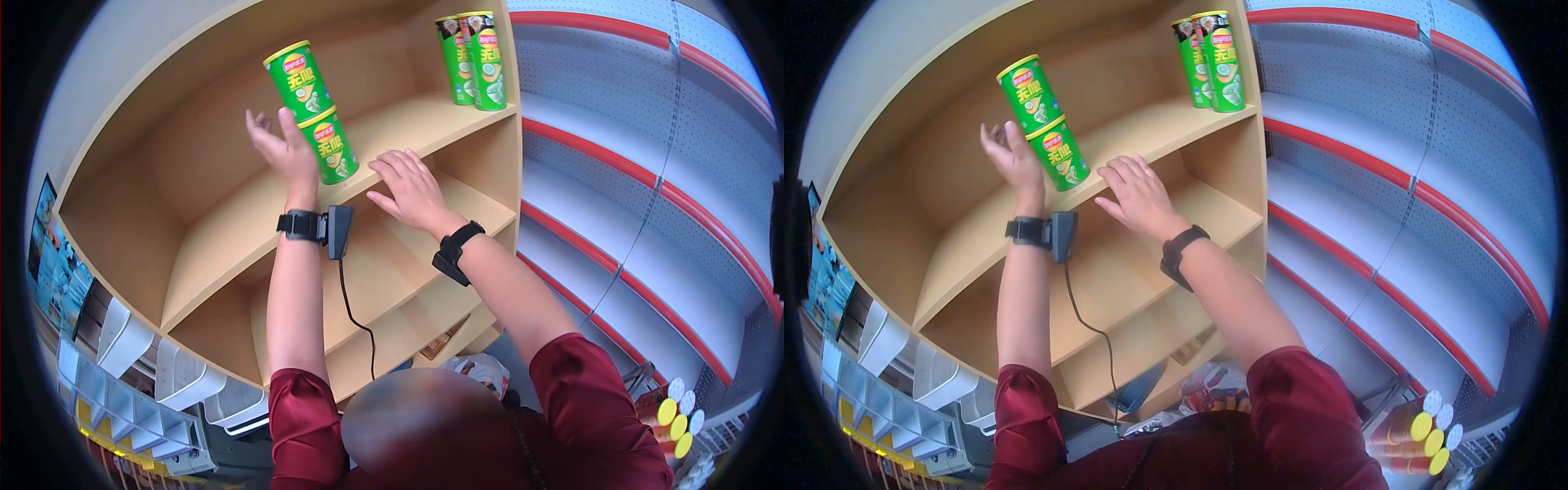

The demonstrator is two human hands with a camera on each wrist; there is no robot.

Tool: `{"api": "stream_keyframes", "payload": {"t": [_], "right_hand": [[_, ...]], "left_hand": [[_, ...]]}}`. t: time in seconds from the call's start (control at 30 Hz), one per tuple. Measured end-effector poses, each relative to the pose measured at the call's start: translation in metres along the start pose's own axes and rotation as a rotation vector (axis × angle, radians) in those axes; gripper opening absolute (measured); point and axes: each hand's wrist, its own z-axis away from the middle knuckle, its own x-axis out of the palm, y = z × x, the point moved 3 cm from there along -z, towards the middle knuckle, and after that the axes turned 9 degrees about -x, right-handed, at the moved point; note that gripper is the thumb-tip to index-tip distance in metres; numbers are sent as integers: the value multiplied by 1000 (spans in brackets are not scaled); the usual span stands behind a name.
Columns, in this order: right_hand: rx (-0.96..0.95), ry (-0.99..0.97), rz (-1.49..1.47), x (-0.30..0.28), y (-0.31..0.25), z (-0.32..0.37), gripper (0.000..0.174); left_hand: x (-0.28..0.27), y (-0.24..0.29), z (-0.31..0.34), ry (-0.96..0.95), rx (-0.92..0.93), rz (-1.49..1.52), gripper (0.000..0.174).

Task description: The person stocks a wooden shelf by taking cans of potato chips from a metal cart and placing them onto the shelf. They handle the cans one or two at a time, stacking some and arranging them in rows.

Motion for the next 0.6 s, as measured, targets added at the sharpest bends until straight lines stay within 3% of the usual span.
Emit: {"api": "stream_keyframes", "payload": {"t": [0.03, 0.07, 0.13, 0.2, 0.3, 0.33, 0.43, 0.5, 0.53, 0.6], "right_hand": [[-14, -29, -18, -3, -1, 1, 49], [-4, -29, -8, -10, -3, 5, 49], [-25, 2, -13, -27, -13, 25, 55], [4, -24, 25, -42, -21, 66, 55], [125, -165, -25, -62, -29, 148, 48], [181, -227, -28, -75, -33, 176, 44], [298, -350, 21, -121, -47, 245, 38], [431, -374, 120, -156, -60, 280, 36], [494, -398, 158, -173, -66, 295, 34], [640, -369, 260, -208, -78, 326, 29]], "left_hand": [[-8, 9, 4, 21, 63, -28, 55], [-16, 20, 12, 11, 59, -20, 55], [-34, 39, 38, -109, 105, -16, 36], [-54, 46, 78, -289, 74, 174, 19], [-89, 60, 151, -570, 175, -73, 4], [-99, 53, 176, -675, 190, -176, 5], [-127, 22, 246, -861, 10, -239, 5], [-150, -1, 286, -929, -150, -326, 5], [-158, 4, 298, -960, -74, -320, 6], [-176, -13, 327, -1028, -242, -280, 6]]}}
